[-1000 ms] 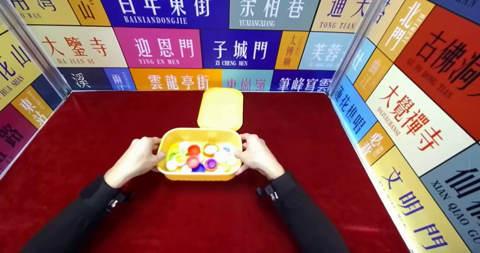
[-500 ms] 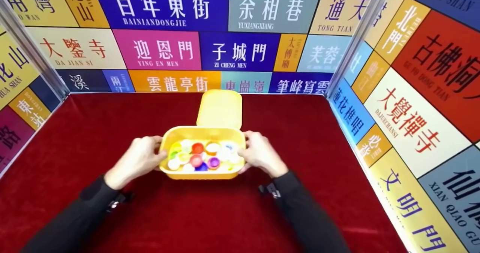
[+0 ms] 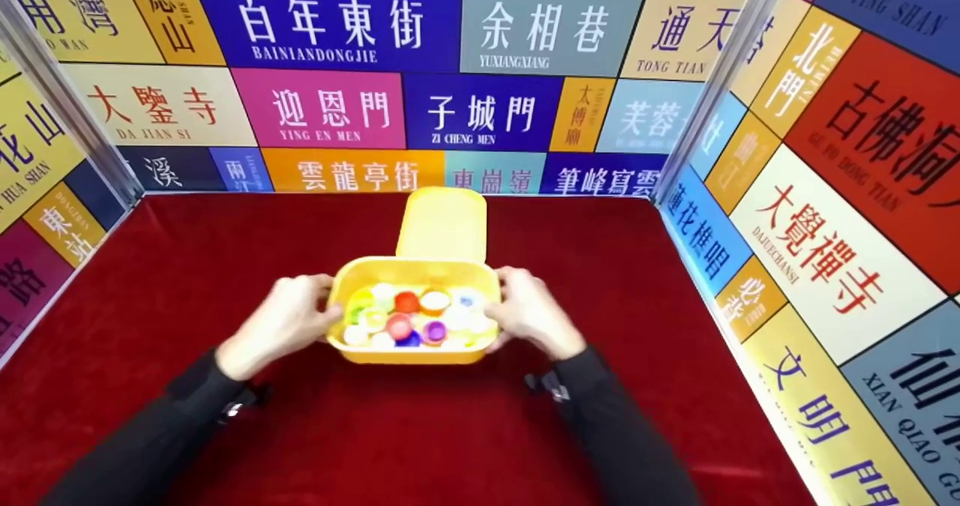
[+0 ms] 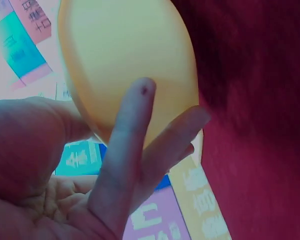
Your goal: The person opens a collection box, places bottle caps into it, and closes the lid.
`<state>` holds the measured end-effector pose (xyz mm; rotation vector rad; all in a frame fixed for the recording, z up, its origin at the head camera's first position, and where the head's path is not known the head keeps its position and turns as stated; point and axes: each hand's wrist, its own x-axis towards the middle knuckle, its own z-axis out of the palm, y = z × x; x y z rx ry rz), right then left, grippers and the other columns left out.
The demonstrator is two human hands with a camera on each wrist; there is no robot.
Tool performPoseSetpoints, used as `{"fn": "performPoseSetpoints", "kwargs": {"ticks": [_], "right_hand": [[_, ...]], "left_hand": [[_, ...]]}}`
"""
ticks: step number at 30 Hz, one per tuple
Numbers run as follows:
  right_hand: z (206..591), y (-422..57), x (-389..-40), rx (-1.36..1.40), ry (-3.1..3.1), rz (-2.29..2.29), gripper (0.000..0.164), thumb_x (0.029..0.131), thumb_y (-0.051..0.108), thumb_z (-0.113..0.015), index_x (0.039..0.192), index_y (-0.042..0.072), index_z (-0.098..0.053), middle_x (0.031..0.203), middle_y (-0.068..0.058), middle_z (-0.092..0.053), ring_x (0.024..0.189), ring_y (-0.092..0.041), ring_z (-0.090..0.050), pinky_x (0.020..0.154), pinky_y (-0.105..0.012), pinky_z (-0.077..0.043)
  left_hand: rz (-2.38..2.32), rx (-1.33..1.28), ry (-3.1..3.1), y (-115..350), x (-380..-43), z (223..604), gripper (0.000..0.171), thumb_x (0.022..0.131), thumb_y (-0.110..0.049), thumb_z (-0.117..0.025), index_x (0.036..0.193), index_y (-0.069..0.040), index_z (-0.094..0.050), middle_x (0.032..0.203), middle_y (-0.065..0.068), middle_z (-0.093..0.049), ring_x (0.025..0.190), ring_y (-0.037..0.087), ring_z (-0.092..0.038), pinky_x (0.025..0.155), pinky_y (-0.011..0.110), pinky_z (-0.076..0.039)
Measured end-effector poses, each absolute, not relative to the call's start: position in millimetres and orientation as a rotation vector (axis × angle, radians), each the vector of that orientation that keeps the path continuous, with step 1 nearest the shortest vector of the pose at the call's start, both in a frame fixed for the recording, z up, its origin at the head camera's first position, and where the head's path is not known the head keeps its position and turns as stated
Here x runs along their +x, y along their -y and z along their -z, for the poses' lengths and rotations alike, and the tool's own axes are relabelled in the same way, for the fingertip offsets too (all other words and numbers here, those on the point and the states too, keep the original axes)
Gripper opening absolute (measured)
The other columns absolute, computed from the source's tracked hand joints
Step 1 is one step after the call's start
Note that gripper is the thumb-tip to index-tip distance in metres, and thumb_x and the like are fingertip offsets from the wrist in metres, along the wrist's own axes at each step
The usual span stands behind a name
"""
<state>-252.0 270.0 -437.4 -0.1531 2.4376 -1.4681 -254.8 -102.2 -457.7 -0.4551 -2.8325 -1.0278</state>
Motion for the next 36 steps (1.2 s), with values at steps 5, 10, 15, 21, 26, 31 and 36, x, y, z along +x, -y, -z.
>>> {"fn": "performPoseSetpoints", "kwargs": {"ticks": [5,10,15,21,26,31,36], "right_hand": [[444,-244,-259,-0.268,-2.394,1.477,0.058,0.104,-0.005,-0.068,0.16,-0.009,-0.055,0.136,-0.039,-0.076,0.097,-0.05,-0.086,0.068,-0.055,-0.075],[437,-265,-254,-0.201,-2.453,1.426,0.06,0.104,-0.006,-0.069,0.162,-0.01,-0.053,0.138,-0.04,-0.075,0.092,-0.048,-0.086,0.063,-0.049,-0.074],[434,-275,-250,-0.162,-2.466,1.429,0.06,0.104,-0.006,-0.068,0.162,-0.011,-0.052,0.139,-0.04,-0.075,0.091,-0.047,-0.086,0.061,-0.046,-0.073],[443,-235,-259,-0.255,-2.409,1.482,0.055,0.103,-0.007,-0.068,0.157,-0.008,-0.058,0.135,-0.038,-0.077,0.095,-0.05,-0.086,0.066,-0.054,-0.074],[443,-243,-259,-0.247,-2.444,1.451,0.054,0.103,-0.006,-0.068,0.156,-0.008,-0.058,0.134,-0.038,-0.076,0.095,-0.048,-0.086,0.066,-0.055,-0.074],[434,-289,-247,-0.12,-2.521,1.409,0.058,0.106,-0.005,-0.068,0.161,-0.011,-0.052,0.136,-0.041,-0.074,0.087,-0.043,-0.086,0.06,-0.045,-0.073],[434,-294,-243,-0.1,-2.461,1.462,0.061,0.107,-0.003,-0.068,0.164,-0.011,-0.049,0.14,-0.041,-0.073,0.09,-0.047,-0.086,0.063,-0.048,-0.074]], "left_hand": [[0.979,-0.303,2.86,124,-250,457,0.016,0.096,-0.004,-0.073,0.108,0.005,-0.078,0.084,0.014,-0.076,0.066,0.024,-0.07,0.059,0.032,-0.057],[1.012,-0.387,2.874,108,-252,461,0.022,0.097,-0.01,-0.076,0.113,0.005,-0.08,0.088,0.013,-0.079,0.069,0.022,-0.071,0.062,0.03,-0.058],[1.031,-0.448,2.866,100,-251,462,0.024,0.098,-0.011,-0.079,0.116,0.004,-0.08,0.087,0.011,-0.079,0.068,0.02,-0.07,0.062,0.03,-0.059],[0.983,-0.313,2.884,134,-247,460,0.015,0.095,-0.006,-0.074,0.106,0.003,-0.078,0.086,0.013,-0.076,0.07,0.024,-0.068,0.063,0.032,-0.056],[0.97,-0.342,2.863,124,-250,461,0.011,0.095,-0.004,-0.074,0.101,0.004,-0.076,0.082,0.012,-0.071,0.068,0.024,-0.063,0.061,0.034,-0.054],[0.962,-0.503,2.812,77,-256,463,0.01,0.095,-0.008,-0.075,0.097,0.002,-0.074,0.08,0.01,-0.068,0.069,0.023,-0.06,0.063,0.041,-0.06],[0.974,-0.461,2.852,73,-254,461,0.01,0.095,-0.007,-0.076,0.1,0.001,-0.076,0.081,0.012,-0.073,0.068,0.023,-0.065,0.061,0.036,-0.059]]}}
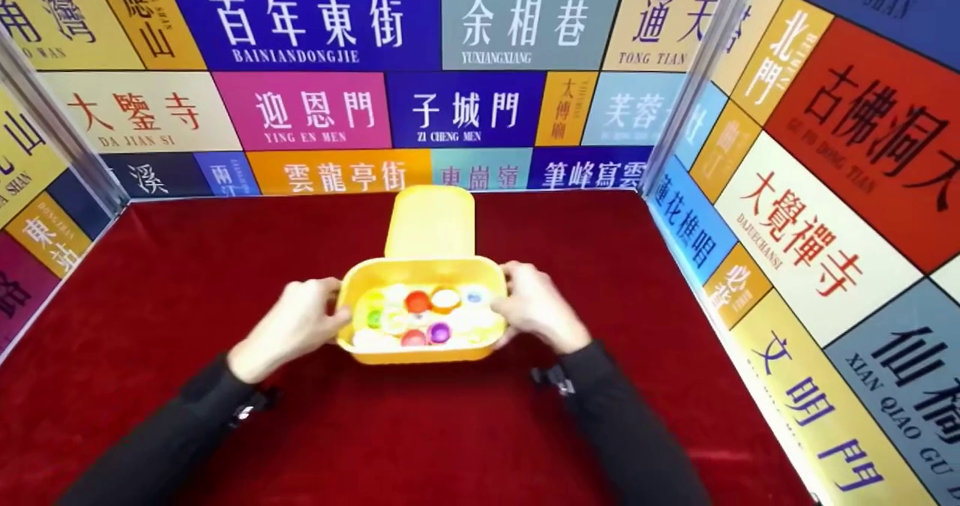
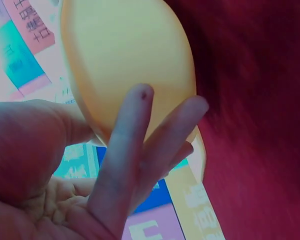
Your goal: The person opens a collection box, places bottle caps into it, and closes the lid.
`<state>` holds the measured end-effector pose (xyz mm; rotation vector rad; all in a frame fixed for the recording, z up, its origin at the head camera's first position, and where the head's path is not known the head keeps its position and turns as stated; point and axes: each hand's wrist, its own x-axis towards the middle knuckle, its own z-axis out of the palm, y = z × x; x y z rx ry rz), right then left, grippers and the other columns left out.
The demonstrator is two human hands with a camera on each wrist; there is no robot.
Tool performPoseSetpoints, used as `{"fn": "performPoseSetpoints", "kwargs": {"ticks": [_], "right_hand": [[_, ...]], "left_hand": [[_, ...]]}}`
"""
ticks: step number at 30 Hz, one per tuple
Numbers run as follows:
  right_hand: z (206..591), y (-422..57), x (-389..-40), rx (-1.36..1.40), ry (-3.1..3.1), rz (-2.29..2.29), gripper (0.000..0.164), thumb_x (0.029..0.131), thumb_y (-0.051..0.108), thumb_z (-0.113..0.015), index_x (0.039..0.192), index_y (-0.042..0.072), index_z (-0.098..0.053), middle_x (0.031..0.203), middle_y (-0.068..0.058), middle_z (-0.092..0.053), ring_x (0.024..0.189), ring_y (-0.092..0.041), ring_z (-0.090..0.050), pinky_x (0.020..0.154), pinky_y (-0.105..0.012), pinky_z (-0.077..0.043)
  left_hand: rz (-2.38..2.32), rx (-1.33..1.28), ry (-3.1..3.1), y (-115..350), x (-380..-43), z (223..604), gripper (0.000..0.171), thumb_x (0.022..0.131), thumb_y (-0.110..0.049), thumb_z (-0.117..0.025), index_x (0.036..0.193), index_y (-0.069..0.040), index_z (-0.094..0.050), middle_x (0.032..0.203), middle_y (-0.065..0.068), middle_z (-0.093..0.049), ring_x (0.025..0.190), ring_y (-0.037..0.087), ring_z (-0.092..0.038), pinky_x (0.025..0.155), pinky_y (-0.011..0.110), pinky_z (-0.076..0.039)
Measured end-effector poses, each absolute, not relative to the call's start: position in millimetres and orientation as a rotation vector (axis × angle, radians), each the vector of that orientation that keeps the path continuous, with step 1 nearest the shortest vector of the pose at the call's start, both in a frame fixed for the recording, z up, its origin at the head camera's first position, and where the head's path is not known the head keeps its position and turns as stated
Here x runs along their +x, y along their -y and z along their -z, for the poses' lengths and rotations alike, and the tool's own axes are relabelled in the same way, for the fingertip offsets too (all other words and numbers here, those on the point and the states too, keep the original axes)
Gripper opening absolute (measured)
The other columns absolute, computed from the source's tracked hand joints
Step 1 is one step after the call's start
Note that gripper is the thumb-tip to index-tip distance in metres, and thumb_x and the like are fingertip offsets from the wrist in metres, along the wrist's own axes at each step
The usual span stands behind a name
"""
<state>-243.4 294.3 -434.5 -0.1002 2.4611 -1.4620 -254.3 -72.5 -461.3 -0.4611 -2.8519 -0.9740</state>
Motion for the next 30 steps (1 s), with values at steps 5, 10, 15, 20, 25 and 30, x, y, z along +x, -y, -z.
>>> {"fn": "performPoseSetpoints", "kwargs": {"ticks": [5,10,15,20,25,30], "right_hand": [[447,-265,-254,-0.192,-2.398,1.513,0.059,0.105,-0.005,-0.068,0.162,-0.01,-0.052,0.139,-0.04,-0.074,0.096,-0.053,-0.084,0.065,-0.052,-0.074],[459,-258,-256,-0.185,-2.359,1.521,0.059,0.104,-0.007,-0.066,0.162,-0.01,-0.053,0.139,-0.04,-0.074,0.097,-0.054,-0.084,0.063,-0.048,-0.074],[462,-258,-258,-0.178,-2.348,1.517,0.06,0.105,-0.005,-0.067,0.163,-0.008,-0.053,0.141,-0.038,-0.074,0.096,-0.048,-0.085,0.065,-0.046,-0.074],[463,-259,-258,-0.18,-2.356,1.508,0.061,0.105,-0.005,-0.068,0.164,-0.007,-0.053,0.142,-0.038,-0.074,0.097,-0.047,-0.085,0.066,-0.048,-0.075],[462,-260,-259,-0.192,-2.367,1.481,0.062,0.104,-0.003,-0.068,0.163,-0.007,-0.053,0.141,-0.038,-0.074,0.103,-0.046,-0.085,0.068,-0.047,-0.075],[458,-261,-262,-0.186,-2.372,1.443,0.06,0.107,0.003,-0.071,0.163,-0.007,-0.054,0.142,-0.037,-0.074,0.104,-0.041,-0.085,0.07,-0.045,-0.076]], "left_hand": [[0.983,-0.348,2.897,103,-254,464,0.018,0.096,-0.006,-0.073,0.11,0.004,-0.078,0.084,0.014,-0.076,0.066,0.022,-0.069,0.06,0.03,-0.056],[1.048,-0.32,2.938,117,-251,472,0.03,0.101,-0.009,-0.074,0.127,0.007,-0.078,0.095,0.017,-0.081,0.067,0.019,-0.074,0.061,0.029,-0.061],[1.147,-0.283,2.937,121,-249,476,0.036,0.102,-0.009,-0.075,0.134,0.007,-0.076,0.102,0.02,-0.084,0.067,0.018,-0.078,0.061,0.028,-0.065],[1.215,-0.259,2.948,120,-247,475,0.038,0.102,-0.007,-0.074,0.137,0.007,-0.074,0.109,0.023,-0.084,0.071,0.019,-0.082,0.061,0.029,-0.069],[1.215,-0.241,2.949,120,-247,475,0.04,0.101,-0.006,-0.074,0.139,0.007,-0.074,0.11,0.024,-0.084,0.073,0.02,-0.083,0.061,0.029,-0.069],[1.212,-0.242,2.951,119,-246,474,0.042,0.102,-0.006,-0.074,0.142,0.008,-0.072,0.114,0.026,-0.084,0.074,0.02,-0.083,0.061,0.029,-0.069]]}}
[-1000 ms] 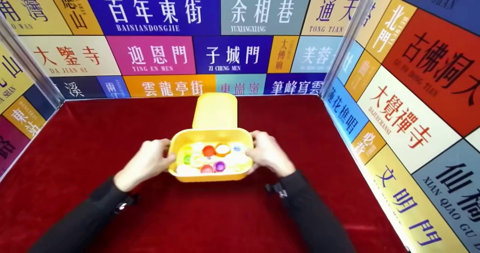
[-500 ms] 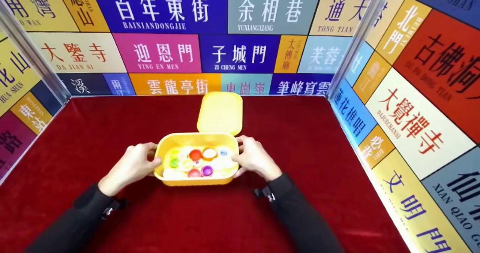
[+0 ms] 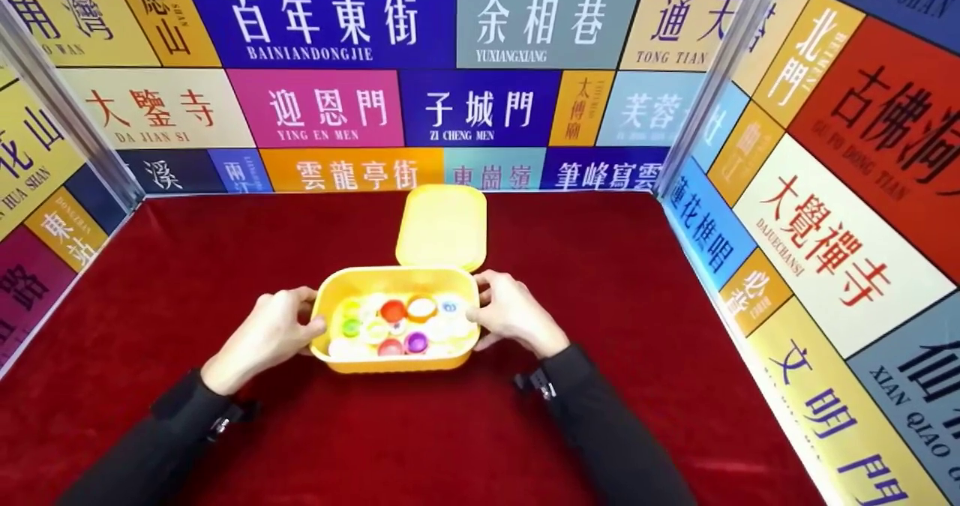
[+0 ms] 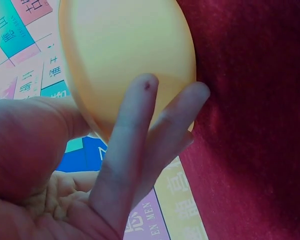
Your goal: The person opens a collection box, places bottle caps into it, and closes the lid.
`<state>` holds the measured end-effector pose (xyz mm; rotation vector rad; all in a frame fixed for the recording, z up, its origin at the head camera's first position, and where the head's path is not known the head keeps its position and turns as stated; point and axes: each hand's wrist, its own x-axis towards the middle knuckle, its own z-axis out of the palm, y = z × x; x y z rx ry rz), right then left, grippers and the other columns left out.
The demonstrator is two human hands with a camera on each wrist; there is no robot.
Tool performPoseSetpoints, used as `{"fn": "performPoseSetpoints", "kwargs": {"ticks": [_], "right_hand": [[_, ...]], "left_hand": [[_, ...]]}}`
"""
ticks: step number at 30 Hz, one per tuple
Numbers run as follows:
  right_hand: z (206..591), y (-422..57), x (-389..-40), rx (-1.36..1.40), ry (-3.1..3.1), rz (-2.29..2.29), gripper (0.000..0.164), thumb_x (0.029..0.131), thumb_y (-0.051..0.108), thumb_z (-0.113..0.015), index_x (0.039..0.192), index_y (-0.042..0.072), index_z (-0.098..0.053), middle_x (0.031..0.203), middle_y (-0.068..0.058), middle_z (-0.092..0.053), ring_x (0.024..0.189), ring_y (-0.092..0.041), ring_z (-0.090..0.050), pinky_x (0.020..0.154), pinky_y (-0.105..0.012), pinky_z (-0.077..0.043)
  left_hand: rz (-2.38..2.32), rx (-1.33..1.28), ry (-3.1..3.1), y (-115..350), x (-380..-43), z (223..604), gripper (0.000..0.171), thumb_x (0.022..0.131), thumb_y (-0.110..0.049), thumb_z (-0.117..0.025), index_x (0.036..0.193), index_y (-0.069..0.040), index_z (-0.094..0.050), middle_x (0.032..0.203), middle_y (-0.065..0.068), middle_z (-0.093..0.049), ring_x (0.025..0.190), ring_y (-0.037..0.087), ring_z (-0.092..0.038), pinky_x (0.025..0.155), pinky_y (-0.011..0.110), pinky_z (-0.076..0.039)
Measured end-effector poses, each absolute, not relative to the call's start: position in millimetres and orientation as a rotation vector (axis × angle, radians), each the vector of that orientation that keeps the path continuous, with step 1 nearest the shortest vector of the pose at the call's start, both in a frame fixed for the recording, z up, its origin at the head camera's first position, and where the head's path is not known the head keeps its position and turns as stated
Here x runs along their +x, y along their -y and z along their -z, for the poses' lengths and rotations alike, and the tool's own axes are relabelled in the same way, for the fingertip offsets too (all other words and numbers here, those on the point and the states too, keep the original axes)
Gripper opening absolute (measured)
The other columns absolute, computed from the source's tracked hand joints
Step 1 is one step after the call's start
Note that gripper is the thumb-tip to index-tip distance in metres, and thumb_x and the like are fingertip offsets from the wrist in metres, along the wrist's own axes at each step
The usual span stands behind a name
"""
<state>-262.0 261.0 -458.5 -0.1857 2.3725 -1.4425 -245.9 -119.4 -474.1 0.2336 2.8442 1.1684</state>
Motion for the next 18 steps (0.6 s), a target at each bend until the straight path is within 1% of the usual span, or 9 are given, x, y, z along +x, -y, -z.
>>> {"fn": "performPoseSetpoints", "kwargs": {"ticks": [3,6,8,10,15,18], "right_hand": [[454,-263,-267,-0.187,-2.373,1.426,0.057,0.111,0.01,-0.072,0.163,-0.007,-0.054,0.142,-0.037,-0.074,0.107,-0.038,-0.085,0.073,-0.047,-0.076],[449,-266,-277,-0.166,-2.382,1.423,0.06,0.115,0.018,-0.071,0.165,-0.009,-0.052,0.145,-0.037,-0.073,0.113,-0.037,-0.083,0.08,-0.048,-0.077],[446,-269,-288,-0.134,-2.405,1.425,0.064,0.116,0.022,-0.071,0.166,-0.01,-0.049,0.147,-0.037,-0.072,0.116,-0.036,-0.082,0.085,-0.046,-0.077],[442,-271,-301,-0.085,-2.431,1.427,0.067,0.116,0.024,-0.072,0.167,-0.011,-0.047,0.149,-0.036,-0.071,0.118,-0.036,-0.08,0.088,-0.043,-0.076],[439,-278,-341,0.036,-2.487,1.443,0.068,0.115,0.026,-0.074,0.166,-0.01,-0.047,0.152,-0.034,-0.067,0.12,-0.035,-0.074,0.091,-0.035,-0.075],[442,-281,-361,0.085,-2.52,1.424,0.074,0.113,0.028,-0.076,0.167,-0.011,-0.044,0.151,-0.032,-0.066,0.122,-0.037,-0.073,0.093,-0.036,-0.075]], "left_hand": [[-1.174,0.236,-2.845,120,-246,474,0.043,0.102,-0.006,-0.074,0.142,0.009,-0.072,0.115,0.027,-0.084,0.073,0.02,-0.083,0.061,0.029,-0.07],[-1.174,0.235,-2.846,120,-247,475,0.043,0.102,-0.006,-0.074,0.142,0.009,-0.071,0.114,0.028,-0.084,0.072,0.02,-0.083,0.06,0.029,-0.069],[-1.178,0.234,-2.845,119,-247,475,0.044,0.101,-0.005,-0.074,0.143,0.009,-0.071,0.114,0.028,-0.084,0.072,0.02,-0.083,0.059,0.03,-0.069],[-1.183,0.228,-2.841,119,-247,476,0.045,0.102,-0.005,-0.074,0.144,0.009,-0.07,0.116,0.028,-0.083,0.073,0.021,-0.084,0.06,0.03,-0.07],[-1.184,0.215,-2.831,117,-246,477,0.047,0.104,-0.006,-0.075,0.148,0.009,-0.068,0.123,0.03,-0.082,0.078,0.022,-0.085,0.062,0.03,-0.071],[-1.191,0.216,-2.835,116,-245,477,0.046,0.104,-0.006,-0.075,0.147,0.01,-0.069,0.12,0.029,-0.083,0.077,0.022,-0.085,0.062,0.03,-0.071]]}}
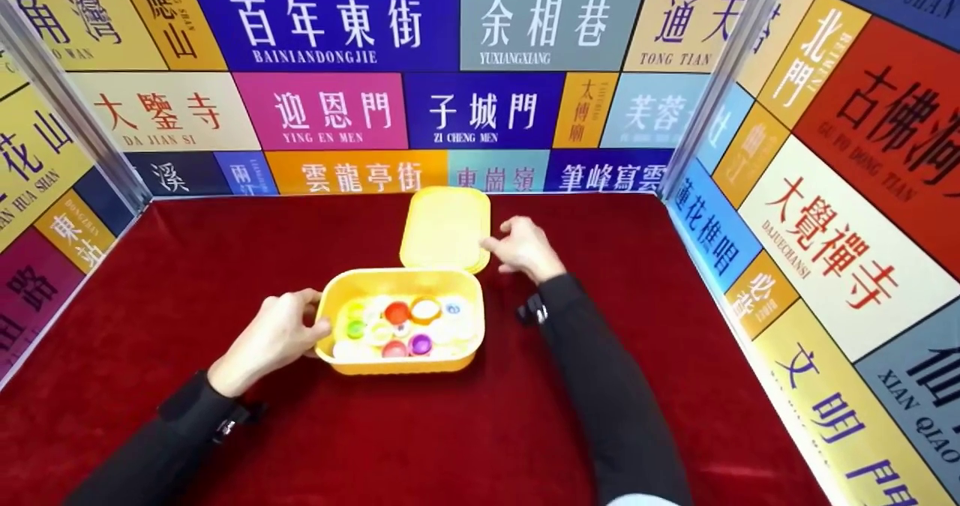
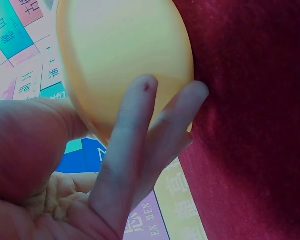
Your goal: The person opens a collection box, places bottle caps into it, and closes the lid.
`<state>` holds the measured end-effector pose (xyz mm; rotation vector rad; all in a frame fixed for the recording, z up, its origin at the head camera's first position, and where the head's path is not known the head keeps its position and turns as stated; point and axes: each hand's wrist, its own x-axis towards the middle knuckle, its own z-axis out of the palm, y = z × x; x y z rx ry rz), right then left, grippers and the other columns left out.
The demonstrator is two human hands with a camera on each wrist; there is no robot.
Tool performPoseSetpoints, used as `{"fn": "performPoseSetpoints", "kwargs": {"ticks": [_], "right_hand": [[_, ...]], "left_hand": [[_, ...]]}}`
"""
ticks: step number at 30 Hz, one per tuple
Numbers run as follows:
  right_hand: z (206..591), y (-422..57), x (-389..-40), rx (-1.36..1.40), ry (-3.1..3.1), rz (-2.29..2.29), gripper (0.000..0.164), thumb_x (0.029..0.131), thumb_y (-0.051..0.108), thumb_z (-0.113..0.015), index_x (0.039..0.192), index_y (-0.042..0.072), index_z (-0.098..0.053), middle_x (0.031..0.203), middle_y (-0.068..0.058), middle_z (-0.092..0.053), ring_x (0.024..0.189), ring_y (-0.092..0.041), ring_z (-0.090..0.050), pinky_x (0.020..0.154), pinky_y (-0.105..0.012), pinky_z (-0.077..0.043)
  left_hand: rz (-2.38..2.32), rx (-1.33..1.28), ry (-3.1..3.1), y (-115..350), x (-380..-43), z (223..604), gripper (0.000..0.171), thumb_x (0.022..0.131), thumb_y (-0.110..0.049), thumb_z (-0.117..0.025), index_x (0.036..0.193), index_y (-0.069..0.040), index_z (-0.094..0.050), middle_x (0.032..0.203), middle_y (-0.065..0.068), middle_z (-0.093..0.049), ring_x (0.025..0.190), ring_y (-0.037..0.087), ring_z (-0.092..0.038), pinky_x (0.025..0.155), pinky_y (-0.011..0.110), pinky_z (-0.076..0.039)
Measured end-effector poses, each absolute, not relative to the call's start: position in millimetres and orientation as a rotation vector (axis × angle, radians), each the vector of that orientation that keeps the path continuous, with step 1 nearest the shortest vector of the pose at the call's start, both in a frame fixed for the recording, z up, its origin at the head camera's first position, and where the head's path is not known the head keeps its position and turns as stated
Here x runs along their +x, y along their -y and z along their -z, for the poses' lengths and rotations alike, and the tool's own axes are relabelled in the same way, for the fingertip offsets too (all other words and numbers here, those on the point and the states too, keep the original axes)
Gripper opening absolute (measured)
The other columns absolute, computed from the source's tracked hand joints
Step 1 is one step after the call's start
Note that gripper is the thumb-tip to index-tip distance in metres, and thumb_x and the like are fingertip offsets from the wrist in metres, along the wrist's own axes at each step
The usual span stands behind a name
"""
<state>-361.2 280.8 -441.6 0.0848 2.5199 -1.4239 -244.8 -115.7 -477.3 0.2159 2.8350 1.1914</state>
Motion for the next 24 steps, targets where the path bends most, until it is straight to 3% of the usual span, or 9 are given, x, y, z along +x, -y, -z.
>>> {"fn": "performPoseSetpoints", "kwargs": {"ticks": [6,12,16,19,21,24], "right_hand": [[449,-279,-391,0.148,-2.581,1.332,0.082,0.11,0.029,-0.081,0.167,-0.014,-0.041,0.158,-0.033,-0.055,0.121,-0.039,-0.076,0.096,-0.043,-0.075],[463,-267,-408,0.161,-2.676,1.182,0.083,0.107,0.033,-0.085,0.163,-0.016,-0.047,0.157,-0.034,-0.056,0.102,-0.033,-0.085,0.089,-0.043,-0.075],[473,-258,-413,0.166,-2.697,1.134,0.066,0.102,0.035,-0.091,0.14,-0.011,-0.063,0.13,-0.025,-0.068,0.087,-0.027,-0.085,0.081,-0.041,-0.075],[477,-254,-415,0.205,-2.71,1.123,0.048,0.098,0.032,-0.097,0.114,-0.002,-0.067,0.106,-0.014,-0.068,0.076,-0.022,-0.082,0.079,-0.041,-0.075],[477,-252,-416,0.235,-2.721,1.118,0.045,0.094,0.028,-0.1,0.105,0.003,-0.064,0.1,-0.01,-0.065,0.073,-0.02,-0.08,0.078,-0.042,-0.076],[474,-248,-418,0.287,-2.717,1.13,0.046,0.091,0.023,-0.102,0.103,0.005,-0.061,0.102,-0.011,-0.063,0.08,-0.023,-0.082,0.081,-0.043,-0.076]], "left_hand": [[-1.19,0.217,-2.849,113,-245,478,0.042,0.103,-0.006,-0.075,0.143,0.007,-0.072,0.112,0.025,-0.083,0.072,0.02,-0.083,0.059,0.029,-0.069],[-1.164,0.21,-2.867,114,-247,479,0.041,0.103,-0.007,-0.075,0.142,0.006,-0.073,0.112,0.024,-0.084,0.071,0.019,-0.082,0.059,0.03,-0.069],[-1.144,0.201,-2.877,115,-246,481,0.044,0.102,-0.007,-0.075,0.144,0.006,-0.072,0.114,0.025,-0.084,0.071,0.018,-0.081,0.059,0.029,-0.068],[-1.137,0.199,-2.878,115,-247,481,0.046,0.102,-0.008,-0.075,0.145,0.006,-0.072,0.116,0.026,-0.084,0.073,0.019,-0.082,0.06,0.028,-0.068],[-1.141,0.2,-2.877,116,-247,480,0.046,0.101,-0.008,-0.075,0.145,0.006,-0.072,0.116,0.026,-0.084,0.074,0.019,-0.082,0.061,0.029,-0.069],[-1.148,0.207,-2.875,117,-247,480,0.043,0.101,-0.008,-0.075,0.142,0.006,-0.072,0.114,0.026,-0.084,0.074,0.019,-0.082,0.061,0.03,-0.069]]}}
